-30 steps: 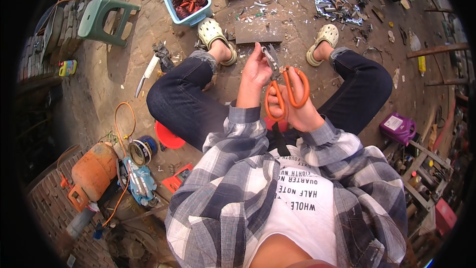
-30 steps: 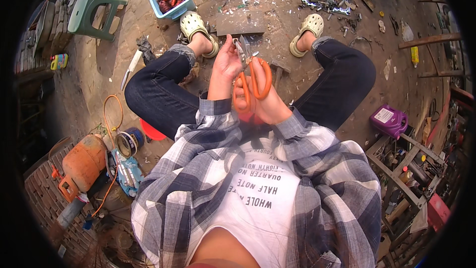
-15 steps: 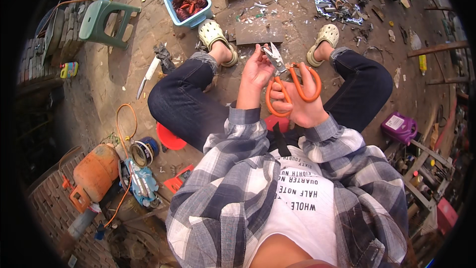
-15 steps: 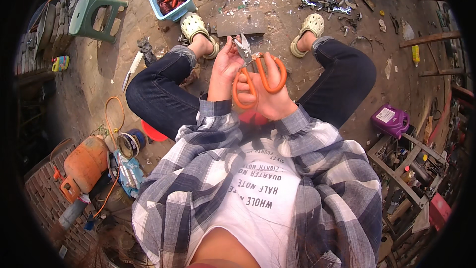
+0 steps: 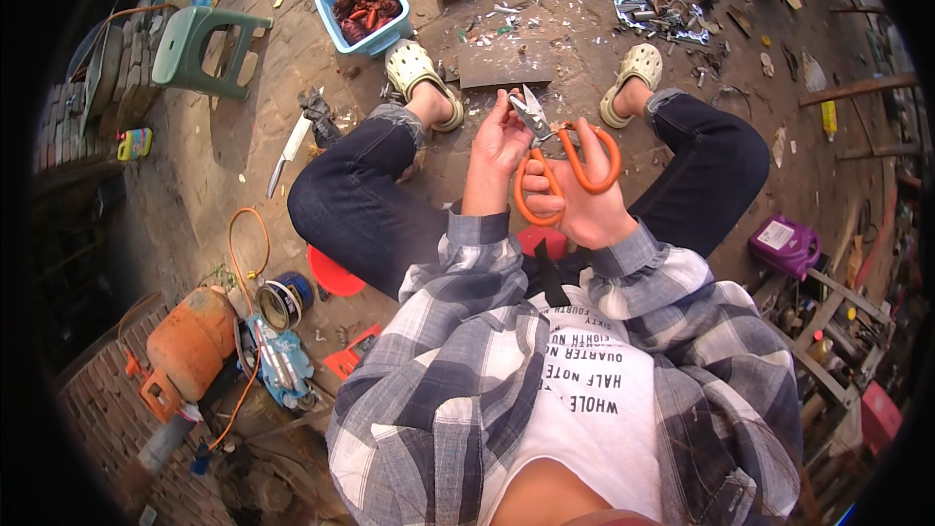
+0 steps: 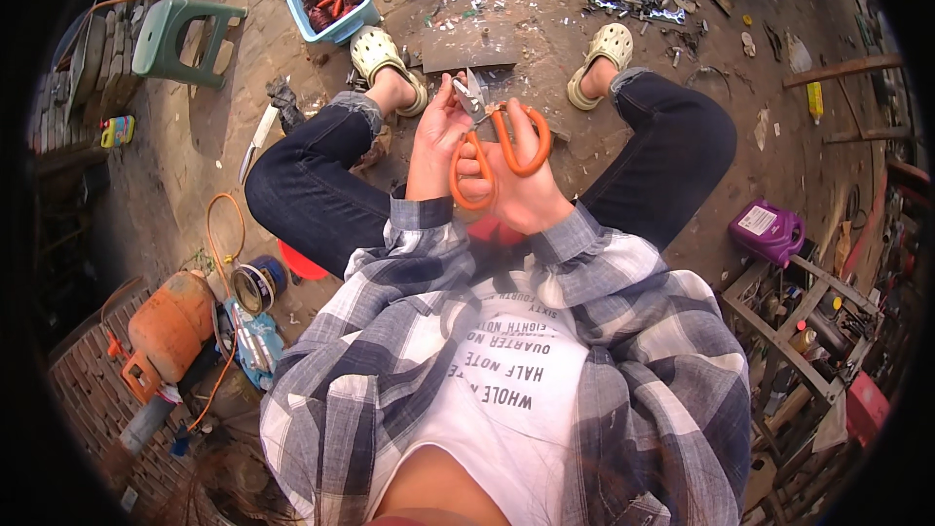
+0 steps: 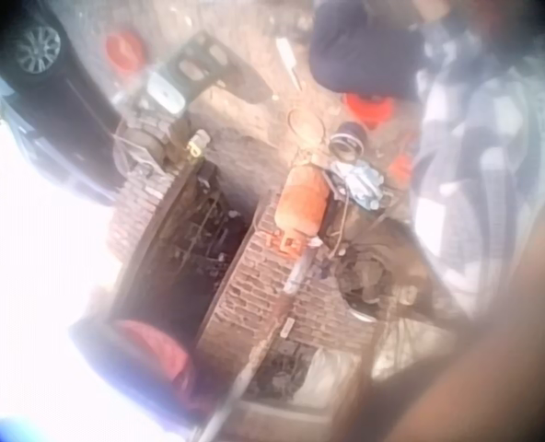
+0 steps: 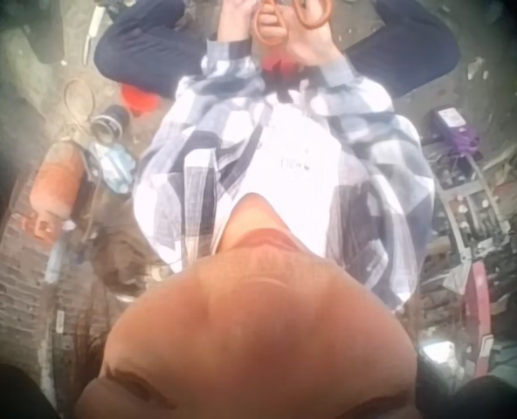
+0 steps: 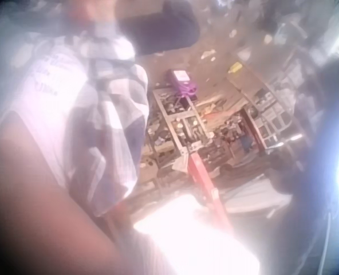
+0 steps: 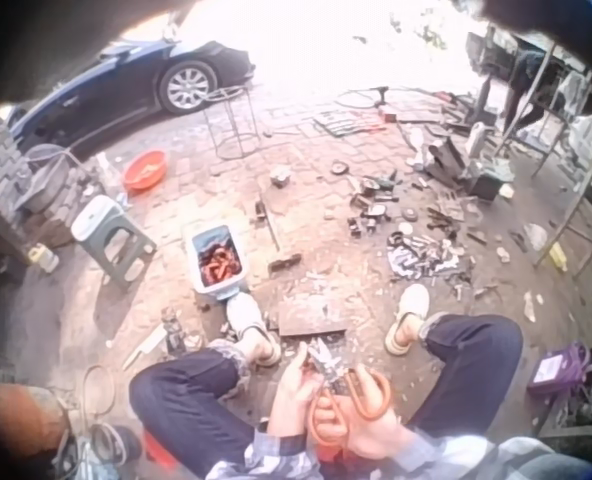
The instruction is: The person sits on the ground in a cluttered workshop and uses pliers, a hammer, and shears to manipulate small metal pieces. They repeatedly strike and cut the metal, handling it one at a time.
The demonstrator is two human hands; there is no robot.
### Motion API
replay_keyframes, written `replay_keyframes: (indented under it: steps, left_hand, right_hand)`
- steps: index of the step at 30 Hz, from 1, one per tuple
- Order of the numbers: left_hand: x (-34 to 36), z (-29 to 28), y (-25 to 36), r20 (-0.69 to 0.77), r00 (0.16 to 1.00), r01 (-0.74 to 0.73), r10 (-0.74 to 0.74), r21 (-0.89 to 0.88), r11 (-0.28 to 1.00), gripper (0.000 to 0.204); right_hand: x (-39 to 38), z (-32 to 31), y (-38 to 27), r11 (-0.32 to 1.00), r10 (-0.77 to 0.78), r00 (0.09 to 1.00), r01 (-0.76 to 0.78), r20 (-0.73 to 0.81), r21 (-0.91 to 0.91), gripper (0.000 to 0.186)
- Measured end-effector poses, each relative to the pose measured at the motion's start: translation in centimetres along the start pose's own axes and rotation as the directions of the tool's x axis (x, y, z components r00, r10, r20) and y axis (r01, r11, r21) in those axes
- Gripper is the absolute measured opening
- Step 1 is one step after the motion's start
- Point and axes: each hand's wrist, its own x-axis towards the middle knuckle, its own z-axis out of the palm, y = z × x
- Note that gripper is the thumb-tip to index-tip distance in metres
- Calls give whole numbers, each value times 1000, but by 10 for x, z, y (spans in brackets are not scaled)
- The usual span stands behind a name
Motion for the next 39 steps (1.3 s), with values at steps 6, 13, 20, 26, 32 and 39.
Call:
replay_keyframes:
  steps: [6,13,20,26,32,39]
  left_hand:
    - [9,-15,-1,39,999,-11,6,119,993,22]
    - [12,-19,-5,10,999,-42,41,218,975,23]
    - [9,-21,-9,105,989,-128,99,315,940,24]
    - [9,-14,-8,13,999,-38,37,188,981,25]
    - [12,-16,-3,-5,1000,-5,6,97,995,24]
    - [7,-13,-3,6,1000,-9,8,150,989,26]
  right_hand:
    - [3,0,1,997,10,1000,-9,-7,72,78]
    - [2,-4,-5,982,39,999,-39,4,184,77]
    - [2,-6,-6,964,47,998,-36,-33,263,75]
    - [-1,-5,0,984,15,1000,-18,20,175,73]
    - [0,0,2,994,11,1000,-14,29,108,73]
    - [4,-3,-1,997,17,998,-22,62,75,74]
